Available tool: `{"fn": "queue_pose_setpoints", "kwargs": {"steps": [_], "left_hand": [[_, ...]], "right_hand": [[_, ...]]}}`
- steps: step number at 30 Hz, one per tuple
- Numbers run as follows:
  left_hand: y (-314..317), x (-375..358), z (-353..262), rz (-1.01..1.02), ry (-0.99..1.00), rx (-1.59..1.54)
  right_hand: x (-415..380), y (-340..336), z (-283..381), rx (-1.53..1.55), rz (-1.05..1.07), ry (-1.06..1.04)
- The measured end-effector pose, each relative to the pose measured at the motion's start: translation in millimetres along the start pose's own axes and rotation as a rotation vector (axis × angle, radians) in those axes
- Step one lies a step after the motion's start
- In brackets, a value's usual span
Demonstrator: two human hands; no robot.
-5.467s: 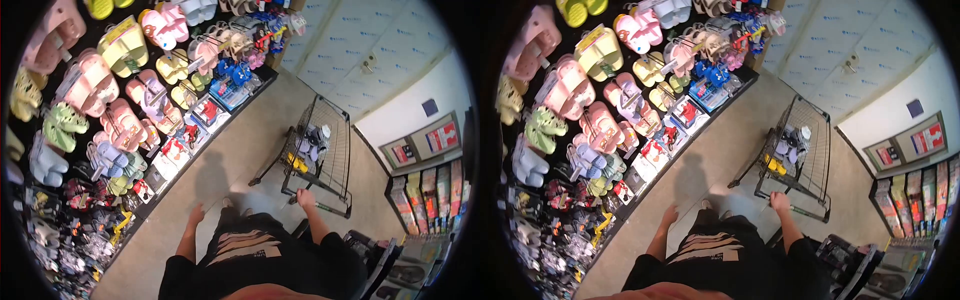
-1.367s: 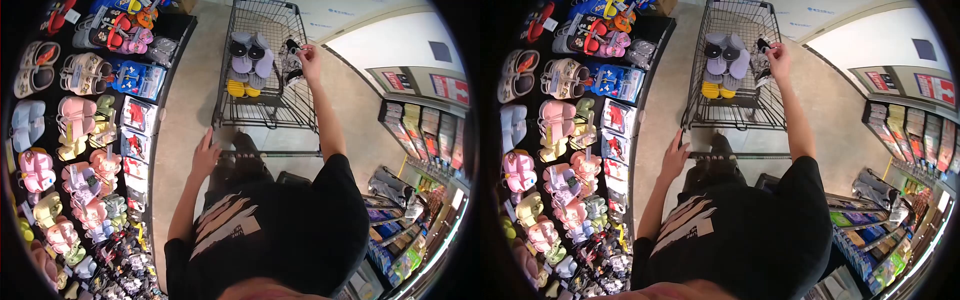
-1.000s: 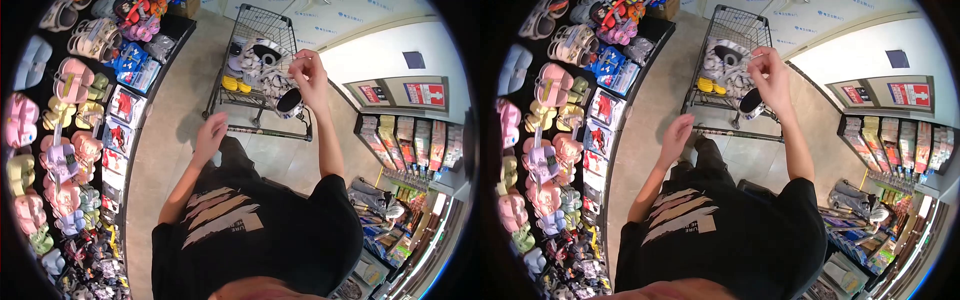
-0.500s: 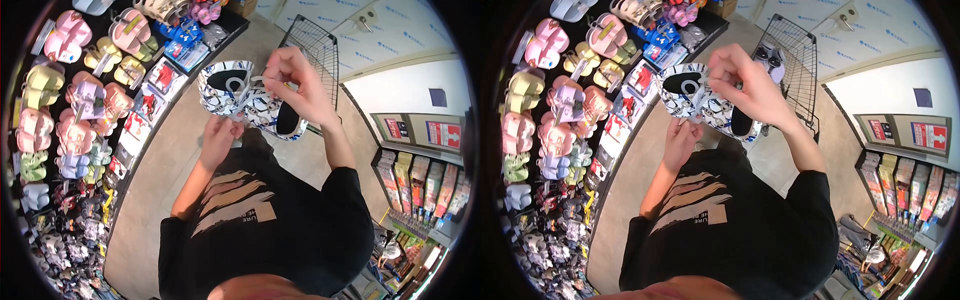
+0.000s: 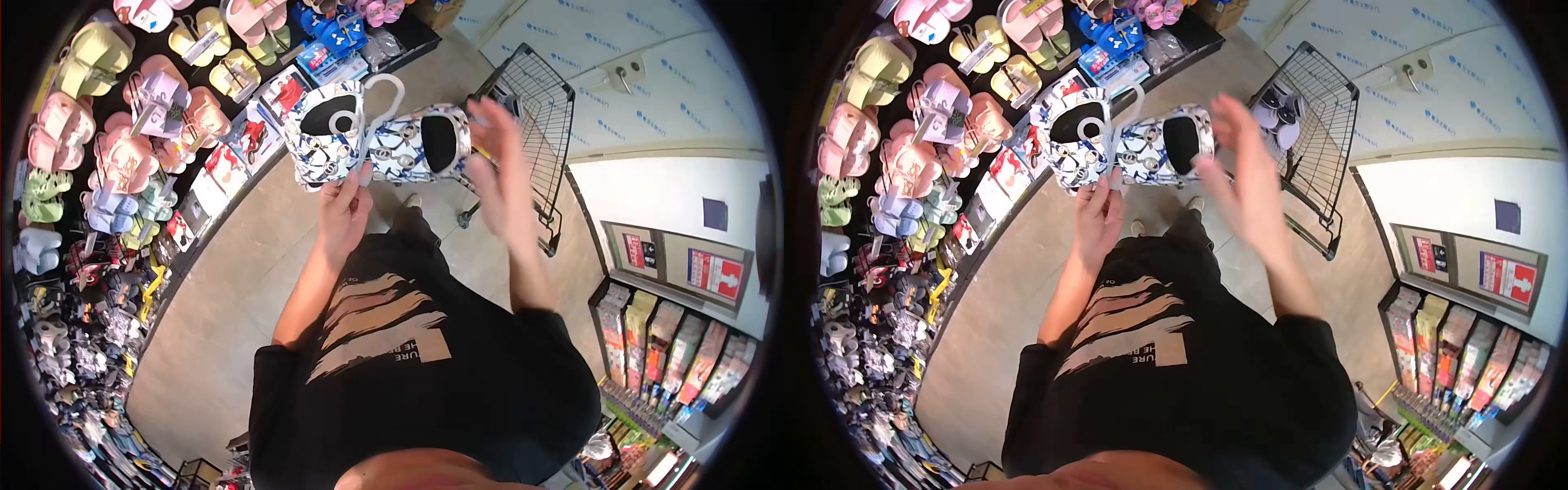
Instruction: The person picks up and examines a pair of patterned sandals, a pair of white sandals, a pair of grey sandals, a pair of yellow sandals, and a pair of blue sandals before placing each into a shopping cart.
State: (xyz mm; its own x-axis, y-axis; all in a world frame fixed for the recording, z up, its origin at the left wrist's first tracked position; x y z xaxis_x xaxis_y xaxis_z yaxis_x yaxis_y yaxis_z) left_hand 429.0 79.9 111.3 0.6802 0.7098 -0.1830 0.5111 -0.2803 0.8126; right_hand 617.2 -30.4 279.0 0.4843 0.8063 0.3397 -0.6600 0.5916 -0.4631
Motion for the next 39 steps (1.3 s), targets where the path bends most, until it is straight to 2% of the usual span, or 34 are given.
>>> {"fn": "queue_pose_setpoints", "kwargs": {"steps": [3,5,6,9,10,12,16,18,23,26,27,28,30,32,34,36,38,39], "left_hand": [[0.1,-2.0,-2.0,0.004,0.032,-0.057],[-1.7,-5.5,-7.3,0.008,0.009,0.009],[-0.4,-7.1,-10.9,0.011,-0.003,0.07],[4.0,-13.0,-22.5,0.076,-0.091,0.096],[0.9,-14.9,-19.5,0.077,-0.099,0.099],[-4.1,-17.3,-11.8,0.042,-0.145,0.011],[1.8,-28.3,-5.4,0.081,-0.262,-0.241],[2.4,-30.6,-5.2,0.076,-0.273,-0.266],[8.5,-35.1,-7.0,0.001,-0.276,-0.305],[2.3,-38.0,-3.5,0.018,-0.291,-0.351],[0.1,-35.4,-7.3,0.069,-0.277,-0.334],[-1.8,-34.5,-10.6,0.118,-0.265,-0.316],[-1.6,-35.9,-13.3,0.087,-0.253,-0.243],[-0.3,-39.6,-9.3,-0.05,-0.322,-0.229],[-3.8,-40.8,-8.9,-0.058,-0.315,-0.317],[-5.1,-40.5,-9.2,-0.064,-0.306,-0.408],[-13.2,-46.0,-12.9,-0.136,-0.231,-0.216],[-23.8,-46.7,-8.4,-0.102,-0.232,-0.25]], "right_hand": [[-22.1,32.8,-22.5,0.0,0.008,0.078],[-20.8,40.0,-42.5,0.122,0.05,0.223],[-17.1,38.4,-45.5,0.122,0.04,0.227],[-2.4,25.5,-43.4,-0.05,-0.102,-0.005],[1.2,18.8,-40.4,-0.075,-0.076,0.099],[6.4,13.8,-42.7,-0.041,-0.018,0.03],[-0.7,18.2,-49.6,-0.022,-0.037,0.06],[-10.8,22.0,-58.9,0.024,0.001,0.151],[-28.3,38.3,-53.3,-0.009,-0.044,0.123],[-28.7,45.7,-50.7,0.081,0.04,0.161],[-29.2,46.8,-55.7,0.139,0.112,0.25],[-28.1,47.7,-58.1,0.139,0.112,0.252],[-25.6,50.6,-60.0,0.116,0.143,0.203],[-30.5,49.4,-56.3,0.105,0.17,0.189],[-31.8,40.6,-56.9,0.093,0.194,0.169],[-24.7,27.0,-63.9,-0.023,0.387,0.063],[-9.8,19.8,-67.7,-0.054,0.274,0.05],[0.8,19.1,-54.2,-0.101,0.208,-0.017]]}}
Point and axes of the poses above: each hand's wrist, its own x-axis towards the middle knuckle, its own y-axis out of the palm, z = x × y, the point moved 3 cm from there along x, towards the middle knuckle, and after that the axes turned 1 degree about z, right-handed, at the moved point
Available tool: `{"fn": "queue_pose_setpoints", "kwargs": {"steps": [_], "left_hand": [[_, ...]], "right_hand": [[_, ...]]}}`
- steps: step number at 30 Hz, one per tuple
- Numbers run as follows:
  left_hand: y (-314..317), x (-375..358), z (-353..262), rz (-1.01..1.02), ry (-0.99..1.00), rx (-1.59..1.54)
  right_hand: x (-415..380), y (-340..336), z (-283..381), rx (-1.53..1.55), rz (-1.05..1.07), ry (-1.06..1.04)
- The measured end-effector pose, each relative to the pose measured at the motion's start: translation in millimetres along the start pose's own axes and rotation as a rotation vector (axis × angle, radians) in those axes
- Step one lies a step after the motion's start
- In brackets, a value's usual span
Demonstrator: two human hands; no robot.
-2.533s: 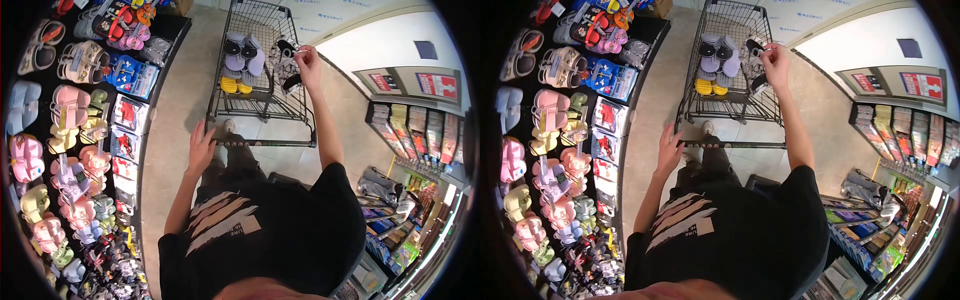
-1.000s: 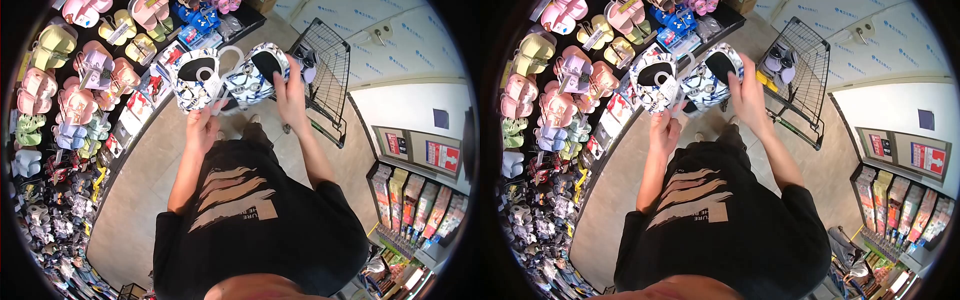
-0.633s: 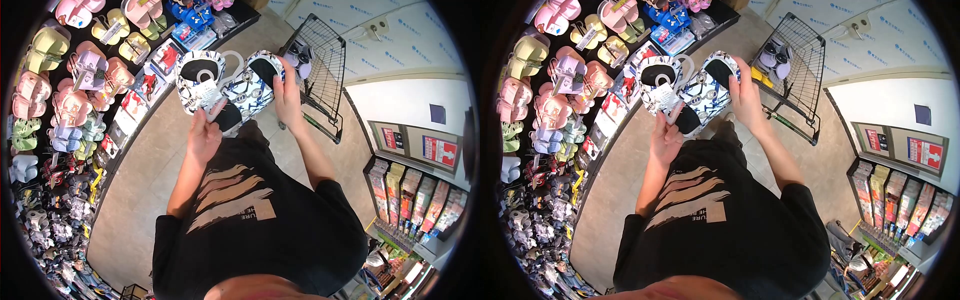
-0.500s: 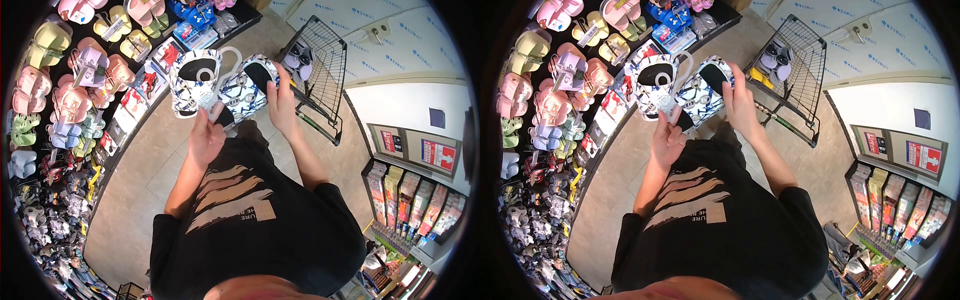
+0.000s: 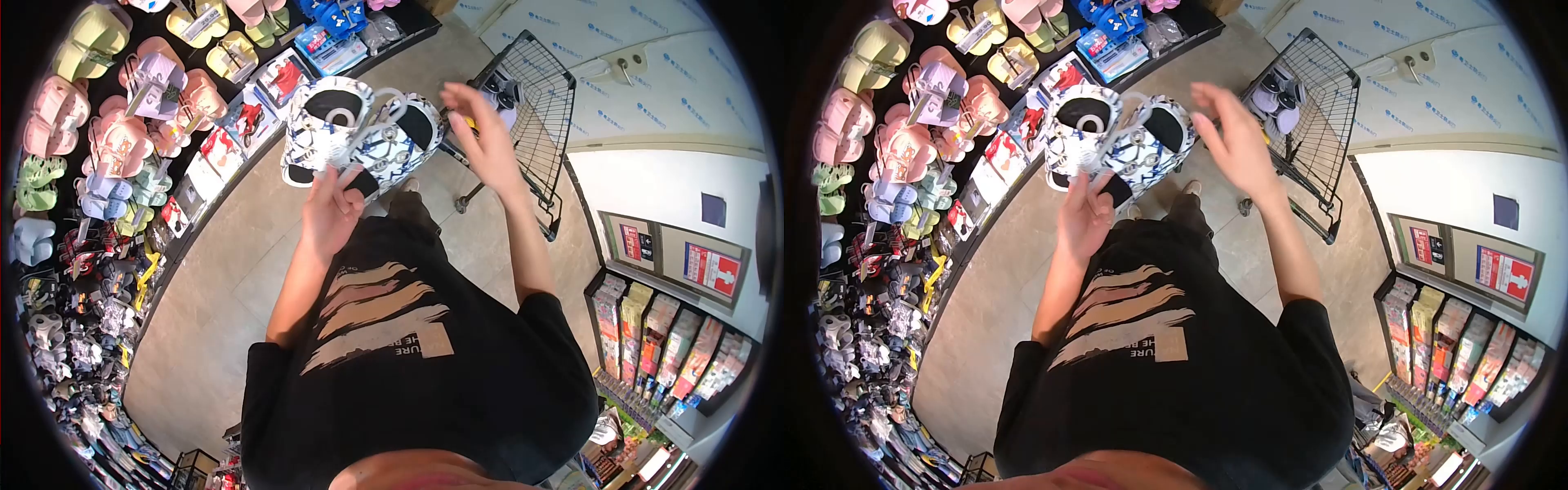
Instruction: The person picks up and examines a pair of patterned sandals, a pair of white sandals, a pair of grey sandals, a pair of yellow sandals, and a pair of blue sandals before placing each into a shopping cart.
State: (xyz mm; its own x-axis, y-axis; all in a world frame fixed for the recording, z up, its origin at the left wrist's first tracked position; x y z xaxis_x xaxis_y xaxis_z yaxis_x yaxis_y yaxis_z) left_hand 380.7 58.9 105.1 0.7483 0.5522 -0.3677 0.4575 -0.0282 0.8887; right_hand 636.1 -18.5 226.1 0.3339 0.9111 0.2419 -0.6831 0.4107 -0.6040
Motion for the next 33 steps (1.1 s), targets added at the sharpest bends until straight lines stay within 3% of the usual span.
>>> {"fn": "queue_pose_setpoints", "kwargs": {"steps": [3,8,10,15,17,23,25,27,29,31,33], "left_hand": [[13.2,-1.7,4.8,0.025,0.027,0.228],[7.8,-5.0,14.8,0.072,0.055,0.287],[7.1,-9.7,15.8,0.093,0.057,0.278],[8.4,-17.8,16.3,0.036,0.117,0.174],[2.1,-21.6,13.0,0.112,0.181,0.23],[14.3,-21.5,-2.0,0.062,0.197,0.271],[20.2,-19.1,-2.0,0.127,0.191,0.358],[28.4,-18.9,0.2,0.141,0.157,0.356],[32.7,-20.8,5.2,0.074,0.135,0.266],[28.2,-16.6,9.2,0.086,0.122,0.285],[26.6,-13.7,12.7,0.082,0.129,0.272]], "right_hand": [[29.0,2.1,30.7,-0.127,-0.047,-0.13],[54.3,41.7,48.7,-0.293,-0.021,-0.271],[57.2,58.2,48.8,-0.411,0.264,-0.188],[53.3,73.6,41.2,-0.299,0.13,-0.188],[54.2,66.0,40.3,-0.177,0.088,-0.011],[54.3,66.2,43.6,-0.134,0.192,0.005],[53.3,77.1,39.1,-0.099,0.223,-0.172],[52.8,75.3,35.3,-0.155,0.313,-0.098],[51.1,68.3,47.3,-0.274,0.095,-0.296],[50.0,64.8,57.7,-0.271,0.079,-0.363],[39.2,70.2,76.4,-0.152,0.2,-0.663]]}}
Point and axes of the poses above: each hand's wrist, its own x-axis towards the middle knuckle, its own y-axis out of the palm, z = x × y, the point moved 3 cm from there along x, towards the middle knuckle, and after that the axes turned 1 degree about z, right-handed, at the moved point
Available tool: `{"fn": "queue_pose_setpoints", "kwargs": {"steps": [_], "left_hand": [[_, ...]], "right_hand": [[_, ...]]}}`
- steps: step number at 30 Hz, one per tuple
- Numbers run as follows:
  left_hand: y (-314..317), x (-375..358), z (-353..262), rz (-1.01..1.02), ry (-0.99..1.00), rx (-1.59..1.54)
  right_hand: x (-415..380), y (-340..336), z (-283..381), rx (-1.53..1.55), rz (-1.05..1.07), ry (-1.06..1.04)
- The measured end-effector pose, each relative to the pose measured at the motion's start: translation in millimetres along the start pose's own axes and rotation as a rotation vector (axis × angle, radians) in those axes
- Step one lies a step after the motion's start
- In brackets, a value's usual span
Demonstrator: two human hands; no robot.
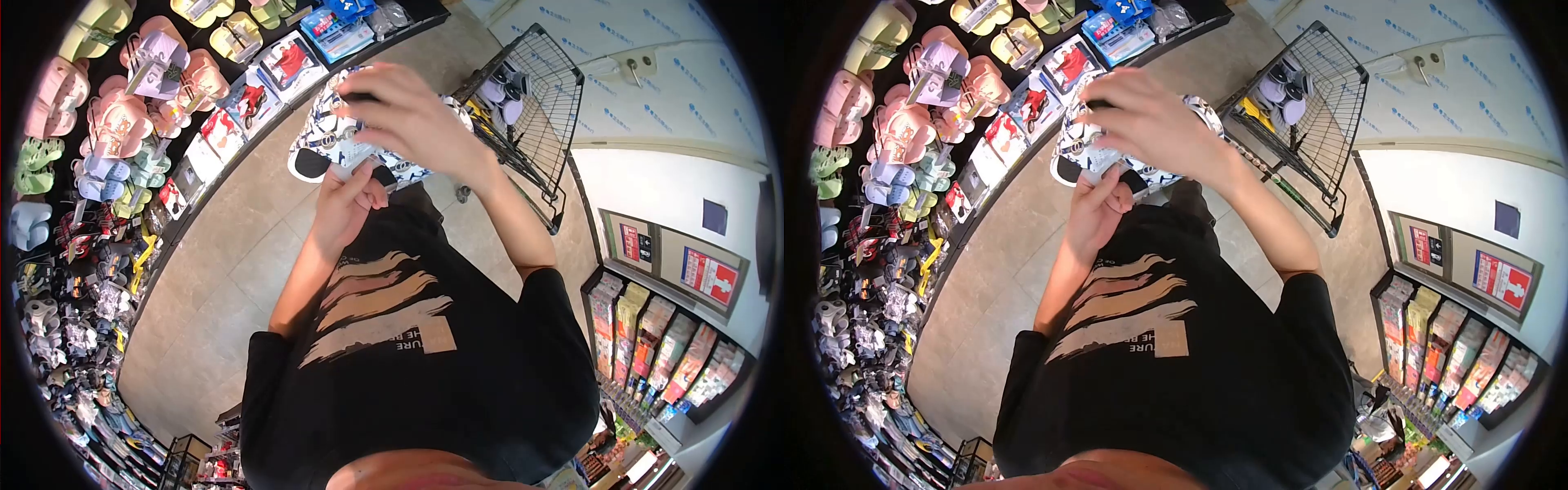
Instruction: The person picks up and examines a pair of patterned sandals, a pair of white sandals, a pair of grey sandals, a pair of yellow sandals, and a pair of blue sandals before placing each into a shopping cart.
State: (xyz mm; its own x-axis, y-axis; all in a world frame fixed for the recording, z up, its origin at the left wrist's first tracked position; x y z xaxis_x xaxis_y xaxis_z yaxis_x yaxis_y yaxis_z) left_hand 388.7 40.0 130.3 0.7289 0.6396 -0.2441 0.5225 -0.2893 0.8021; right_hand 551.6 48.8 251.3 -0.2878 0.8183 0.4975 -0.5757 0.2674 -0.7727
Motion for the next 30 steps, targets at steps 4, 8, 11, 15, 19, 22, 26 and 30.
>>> {"fn": "queue_pose_setpoints", "kwargs": {"steps": [4,8,11,15,19,22,26,30], "left_hand": [[-4.5,4.3,-4.4,0.028,-0.017,0.03],[-11.8,4.9,-5.4,0.038,-0.04,0.045],[-10.2,4.9,-2.9,0.018,-0.033,-0.038],[-22.3,6.9,3.5,0.015,0.006,-0.159],[-29.6,5.3,-8.1,0.152,-0.013,-0.118],[-7.2,7.0,-14.5,-0.04,0.068,-0.074],[-41.4,19.2,-2.0,-0.012,0.074,-0.162],[-28.5,27.4,6.1,0.022,0.041,-0.154]], "right_hand": [[-6.4,11.4,-1.1,-0.053,0.111,0.015],[-8.8,15.5,-8.0,0.116,-0.035,0.132],[-2.0,-0.7,-12.0,0.196,-0.047,0.276],[-8.2,-2.6,6.6,0.213,0.011,0.22],[-24.5,-8.5,23.2,0.245,0.074,0.038],[-44.8,-10.7,25.5,0.257,0.094,0.041],[-94.6,-23.2,-3.3,0.287,-0.21,0.299],[-112.0,-28.8,-33.8,0.199,-0.356,0.494]]}}
Point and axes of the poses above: each hand's wrist, its own x-axis towards the middle knuckle, its own y-axis out of the palm, z = x × y, the point moved 3 cm from there along x, towards the middle knuckle, and after that the axes turned 1 degree about z, right-handed, at the moved point
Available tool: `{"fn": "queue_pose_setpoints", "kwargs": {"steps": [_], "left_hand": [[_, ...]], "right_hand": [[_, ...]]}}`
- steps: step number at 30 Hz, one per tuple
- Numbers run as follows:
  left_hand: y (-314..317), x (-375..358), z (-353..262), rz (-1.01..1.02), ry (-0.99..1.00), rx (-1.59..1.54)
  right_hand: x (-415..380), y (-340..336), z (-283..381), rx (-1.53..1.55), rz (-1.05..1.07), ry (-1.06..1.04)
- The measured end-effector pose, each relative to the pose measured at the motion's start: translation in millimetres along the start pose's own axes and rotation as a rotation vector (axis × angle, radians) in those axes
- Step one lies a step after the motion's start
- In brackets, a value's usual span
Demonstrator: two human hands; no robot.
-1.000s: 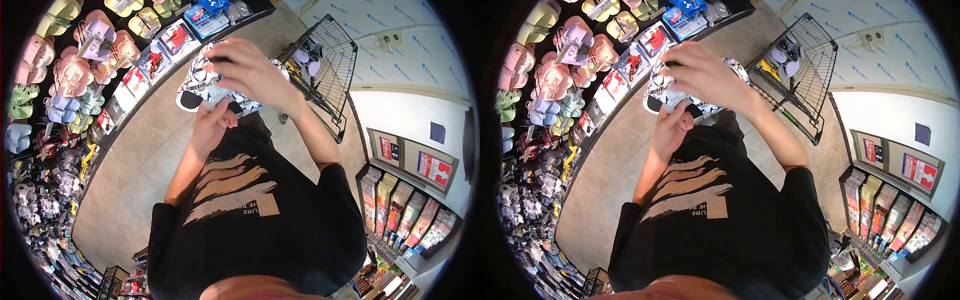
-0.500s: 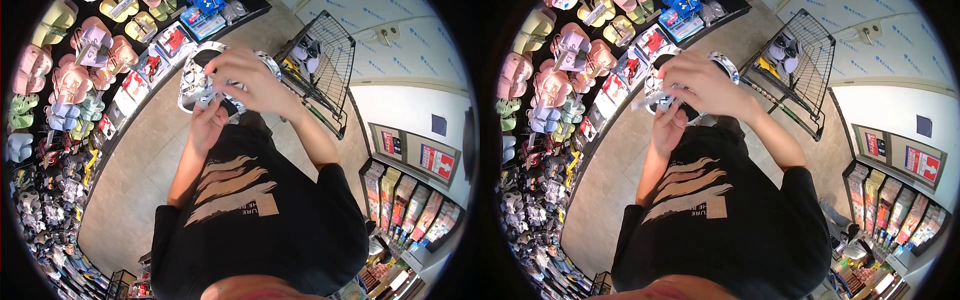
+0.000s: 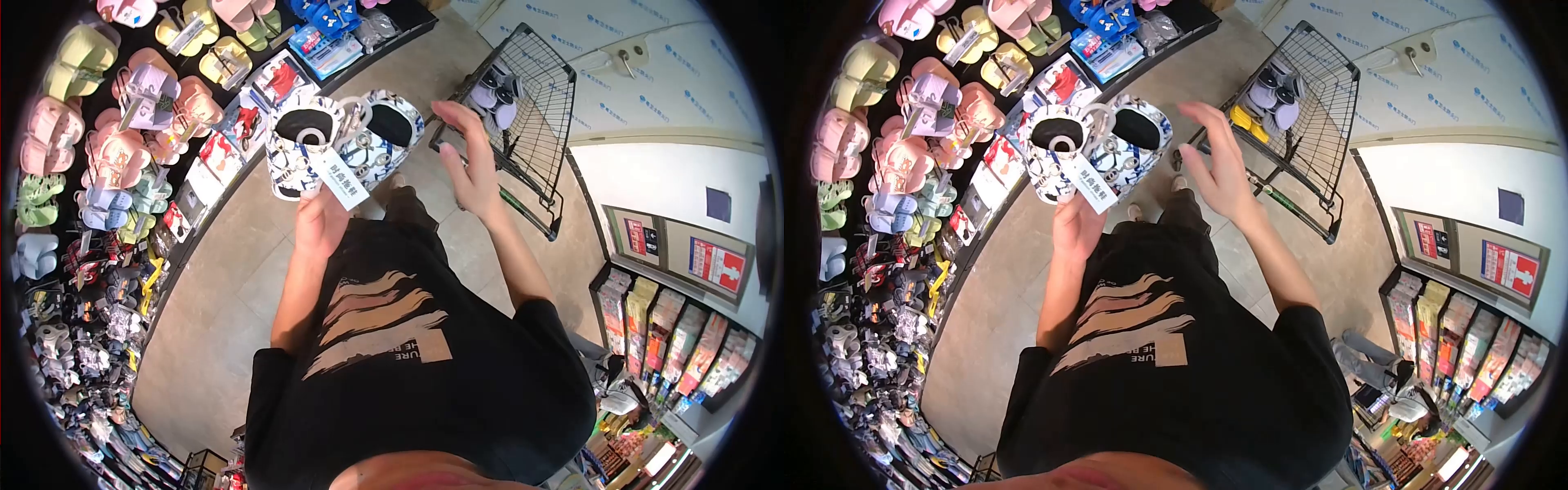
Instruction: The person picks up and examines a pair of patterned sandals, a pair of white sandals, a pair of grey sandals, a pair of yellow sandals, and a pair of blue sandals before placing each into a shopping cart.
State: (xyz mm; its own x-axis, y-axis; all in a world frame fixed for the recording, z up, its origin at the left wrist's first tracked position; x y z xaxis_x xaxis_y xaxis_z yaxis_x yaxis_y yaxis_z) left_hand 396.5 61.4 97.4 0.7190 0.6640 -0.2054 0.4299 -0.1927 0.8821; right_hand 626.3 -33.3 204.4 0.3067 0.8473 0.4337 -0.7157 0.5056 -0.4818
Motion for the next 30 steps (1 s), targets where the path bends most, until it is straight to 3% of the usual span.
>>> {"fn": "queue_pose_setpoints", "kwargs": {"steps": [2,4,6,8,9,12,14,16,17,19,20,22,25,28,30], "left_hand": [[1.0,8.0,9.3,0.014,-0.042,-0.014],[5.6,14.6,21.0,0.043,-0.1,-0.025],[14.8,20.8,35.8,-0.005,-0.073,-0.1],[18.8,27.9,39.5,-0.059,-0.097,-0.063],[6.8,31.7,42.7,-0.042,-0.112,-0.144],[27.7,54.6,54.0,0.025,-0.085,-0.174],[25.8,70.0,68.0,-0.11,-0.081,-0.095],[28.3,82.5,80.6,-0.175,-0.131,-0.049],[26.5,86.3,87.6,-0.144,-0.17,-0.073],[29.0,94.2,88.7,-0.152,-0.109,-0.001],[21.0,94.1,89.8,-0.24,-0.099,0.003],[28.2,93.0,88.2,-0.274,-0.064,-0.075],[28.8,80.8,82.7,-0.332,-0.006,-0.129],[32.9,63.0,60.6,-0.368,0.139,-0.178],[21.3,37.0,51.6,-0.305,0.25,-0.167]], "right_hand": [[4.9,1.3,-10.4,0.014,-0.064,0.061],[7.8,13.7,-22.9,0.143,0.122,0.336],[9.2,12.9,-36.9,0.137,0.074,0.115],[12.3,6.1,-51.2,0.22,0.176,0.249],[14.8,-1.6,-56.0,0.213,0.344,0.422],[15.5,-13.6,-91.3,0.289,0.456,0.317],[15.6,-17.1,-110.9,0.427,0.49,0.271],[14.9,-18.6,-118.0,0.6,0.555,0.406],[13.1,-17.8,-129.5,0.591,0.519,0.44],[-8.3,-6.7,-183.1,0.335,0.376,0.286],[-8.8,-17.4,-187.5,0.552,0.351,0.446],[-30.0,-45.4,-206.4,0.281,0.154,0.376],[-94.1,-62.5,-271.6,-0.179,0.413,0.356],[-138.8,-45.6,-300.1,-0.204,0.664,0.341],[-133.3,-30.8,-294.4,-0.017,0.674,0.324]]}}
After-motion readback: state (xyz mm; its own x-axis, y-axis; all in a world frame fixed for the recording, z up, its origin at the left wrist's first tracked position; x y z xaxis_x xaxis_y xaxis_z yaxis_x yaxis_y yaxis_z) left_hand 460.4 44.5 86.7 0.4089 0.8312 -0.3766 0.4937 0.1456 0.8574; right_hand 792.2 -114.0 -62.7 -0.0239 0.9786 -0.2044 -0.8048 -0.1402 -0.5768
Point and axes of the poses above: each hand's wrist, its own x-axis towards the middle knuckle, its own y-axis out of the palm, z = x × y, the point moved 3 cm from there along x, towards the middle knuckle, and after that the axes turned 1 degree about z, right-handed, at the moved point
